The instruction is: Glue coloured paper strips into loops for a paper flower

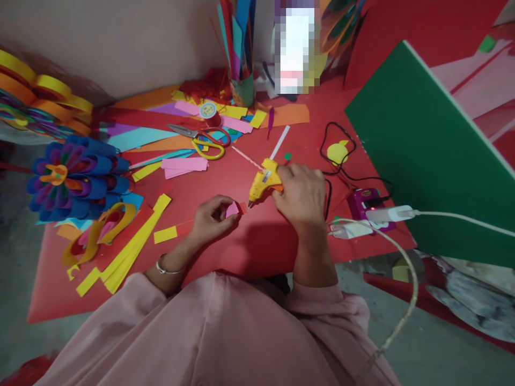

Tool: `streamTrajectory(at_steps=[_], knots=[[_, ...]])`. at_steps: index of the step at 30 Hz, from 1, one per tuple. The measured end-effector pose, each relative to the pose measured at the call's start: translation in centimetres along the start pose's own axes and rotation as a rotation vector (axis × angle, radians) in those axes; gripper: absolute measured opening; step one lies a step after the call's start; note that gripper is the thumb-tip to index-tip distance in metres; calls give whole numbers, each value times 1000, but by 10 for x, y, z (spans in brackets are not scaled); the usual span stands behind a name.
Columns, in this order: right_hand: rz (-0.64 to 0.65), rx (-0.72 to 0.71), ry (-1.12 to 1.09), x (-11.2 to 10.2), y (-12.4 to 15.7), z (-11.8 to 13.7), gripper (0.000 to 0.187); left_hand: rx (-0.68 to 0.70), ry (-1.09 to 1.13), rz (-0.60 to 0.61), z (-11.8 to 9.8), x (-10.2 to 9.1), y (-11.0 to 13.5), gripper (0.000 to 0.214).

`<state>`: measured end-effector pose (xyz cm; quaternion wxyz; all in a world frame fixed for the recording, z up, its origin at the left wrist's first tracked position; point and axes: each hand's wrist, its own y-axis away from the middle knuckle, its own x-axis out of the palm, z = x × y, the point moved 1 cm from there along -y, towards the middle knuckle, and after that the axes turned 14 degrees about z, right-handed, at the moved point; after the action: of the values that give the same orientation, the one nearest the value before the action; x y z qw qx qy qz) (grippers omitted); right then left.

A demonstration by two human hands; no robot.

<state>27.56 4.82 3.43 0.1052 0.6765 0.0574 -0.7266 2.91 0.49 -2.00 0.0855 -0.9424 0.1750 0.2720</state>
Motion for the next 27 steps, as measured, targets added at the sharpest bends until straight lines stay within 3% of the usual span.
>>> streamTrajectory(at_steps=[27], knots=[[55,-120,-12,7,-5,10,34,-10,-32,3,3,2,1,25]])
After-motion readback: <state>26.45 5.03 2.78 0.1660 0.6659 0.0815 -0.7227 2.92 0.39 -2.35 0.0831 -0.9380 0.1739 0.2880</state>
